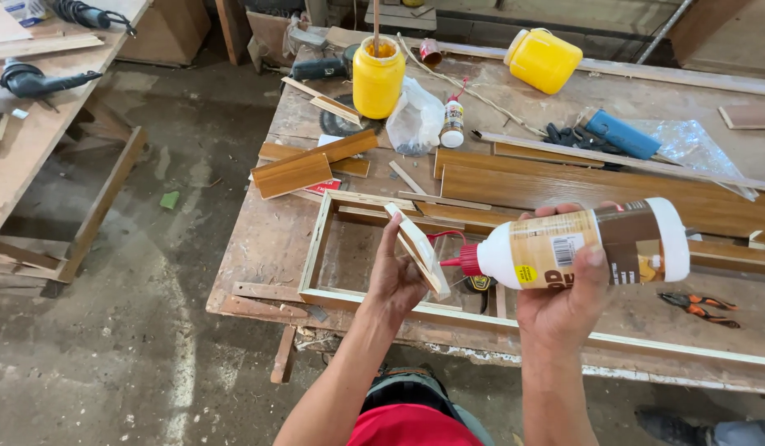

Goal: Applying wood glue to decorative trim and assembling a wooden frame.

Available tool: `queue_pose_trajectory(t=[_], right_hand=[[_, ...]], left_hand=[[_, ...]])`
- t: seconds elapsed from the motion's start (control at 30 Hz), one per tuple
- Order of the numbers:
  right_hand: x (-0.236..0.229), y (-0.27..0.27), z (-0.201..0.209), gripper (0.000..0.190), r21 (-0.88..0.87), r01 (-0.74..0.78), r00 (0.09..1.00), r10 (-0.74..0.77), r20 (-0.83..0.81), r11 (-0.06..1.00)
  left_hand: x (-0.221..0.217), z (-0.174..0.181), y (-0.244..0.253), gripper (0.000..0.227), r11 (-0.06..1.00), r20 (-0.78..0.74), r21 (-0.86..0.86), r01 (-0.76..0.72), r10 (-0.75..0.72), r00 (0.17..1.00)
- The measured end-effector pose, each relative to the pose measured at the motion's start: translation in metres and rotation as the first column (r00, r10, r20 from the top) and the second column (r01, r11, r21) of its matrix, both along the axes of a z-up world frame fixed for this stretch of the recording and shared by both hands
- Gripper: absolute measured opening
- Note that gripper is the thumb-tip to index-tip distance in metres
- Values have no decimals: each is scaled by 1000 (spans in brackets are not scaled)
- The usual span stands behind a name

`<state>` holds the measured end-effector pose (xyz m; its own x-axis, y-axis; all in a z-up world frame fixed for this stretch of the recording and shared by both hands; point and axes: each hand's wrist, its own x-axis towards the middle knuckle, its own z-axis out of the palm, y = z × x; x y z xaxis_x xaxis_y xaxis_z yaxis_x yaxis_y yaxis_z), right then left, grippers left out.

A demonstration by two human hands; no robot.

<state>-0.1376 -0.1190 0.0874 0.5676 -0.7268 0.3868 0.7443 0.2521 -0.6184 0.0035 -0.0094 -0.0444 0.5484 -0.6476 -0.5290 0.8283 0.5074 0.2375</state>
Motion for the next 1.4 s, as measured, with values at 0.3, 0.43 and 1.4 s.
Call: queue_pose_trajectory(t=[0.3,0.43,1.4], right_hand=[[5,-3,-8,66,68,-12,999,14,-29,998],[8,1,-4,65,75,1,999,2,-47,997],[16,4,-4,63,30,-20,992,24,-127,999]], left_hand=[[-5,13,2,97,1000,7,-13,-2,2,1000],[-1,1,1,97,1000,32,3,-8,7,999],[0,18,1,99,999,-49,14,-47,47,998]])
